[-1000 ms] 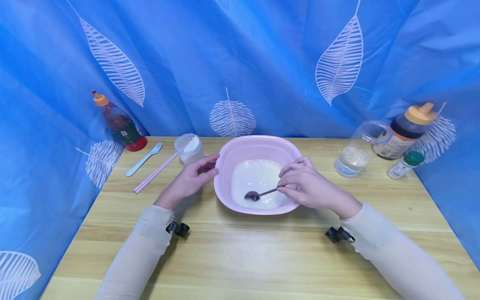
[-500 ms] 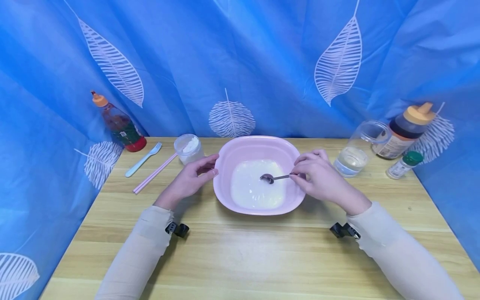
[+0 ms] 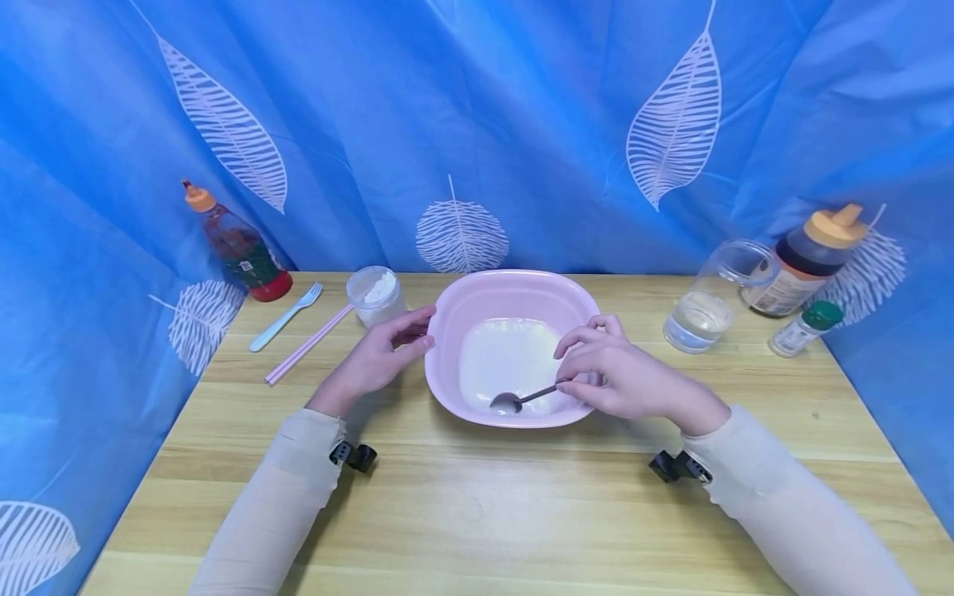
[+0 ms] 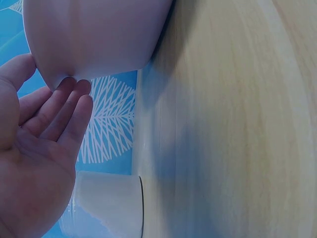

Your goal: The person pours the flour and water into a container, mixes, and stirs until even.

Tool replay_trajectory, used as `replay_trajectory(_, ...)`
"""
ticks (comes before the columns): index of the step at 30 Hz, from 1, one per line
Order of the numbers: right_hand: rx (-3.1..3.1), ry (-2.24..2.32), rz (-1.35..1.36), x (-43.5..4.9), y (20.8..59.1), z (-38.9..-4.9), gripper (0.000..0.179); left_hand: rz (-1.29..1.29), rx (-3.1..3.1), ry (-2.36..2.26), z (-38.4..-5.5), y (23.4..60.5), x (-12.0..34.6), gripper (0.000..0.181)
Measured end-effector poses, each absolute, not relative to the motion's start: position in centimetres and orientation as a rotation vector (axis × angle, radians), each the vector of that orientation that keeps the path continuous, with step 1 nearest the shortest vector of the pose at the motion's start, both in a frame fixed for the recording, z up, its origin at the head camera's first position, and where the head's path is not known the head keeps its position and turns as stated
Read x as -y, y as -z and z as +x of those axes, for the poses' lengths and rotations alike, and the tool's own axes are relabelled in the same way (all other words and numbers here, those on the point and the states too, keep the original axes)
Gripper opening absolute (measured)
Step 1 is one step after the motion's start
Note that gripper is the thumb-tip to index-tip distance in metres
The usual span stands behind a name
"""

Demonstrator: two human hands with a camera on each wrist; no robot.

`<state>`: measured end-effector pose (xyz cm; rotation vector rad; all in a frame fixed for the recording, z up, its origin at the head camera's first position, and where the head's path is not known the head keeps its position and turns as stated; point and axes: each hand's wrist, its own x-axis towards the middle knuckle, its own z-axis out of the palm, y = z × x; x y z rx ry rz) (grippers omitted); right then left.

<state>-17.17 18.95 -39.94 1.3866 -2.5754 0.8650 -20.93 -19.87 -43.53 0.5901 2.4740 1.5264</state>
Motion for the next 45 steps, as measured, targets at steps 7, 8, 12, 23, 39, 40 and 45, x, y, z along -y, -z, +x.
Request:
replay_trajectory(7, 2.656, -0.767, 1.204, -18.6, 39.9, -17.2, 0.009, 0.602, -2.477, -1.527, -20.9, 43.7, 19.9, 0.056)
replay_trajectory(8, 2.671, -0.752, 1.17, -18.7, 39.9, -17.2, 0.007, 0.6, -2.475, -1.53, -20.9, 43.6, 19.8, 0.056)
replay_trajectory(12, 2.701, -0.698, 1.063, -19.2, 40.0, -17.7, 0.006, 0.604, -2.465, -1.536, -20.9, 43.5, 19.8, 0.056)
replay_trajectory(23, 2.738, -0.594, 0.766, -19.2, 40.1, -18.9, 0.008, 0.62, -2.463, -1.539, -21.0, 43.7, 19.9, 0.055)
replay_trajectory(39, 2.739, -0.753, 1.024, -18.4, 39.9, -17.5, 0.006, 0.587, -2.454, -1.539, -21.1, 43.7, 19.8, 0.057)
replay_trajectory(40, 2.739, -0.763, 1.045, -18.6, 39.9, -17.3, 0.007, 0.584, -2.454, -1.54, -21.1, 43.7, 19.8, 0.057)
replay_trajectory(45, 2.728, -0.834, 1.141, -18.8, 39.8, -16.6, 0.012, 0.593, -2.449, -1.545, -21.0, 43.7, 19.9, 0.057)
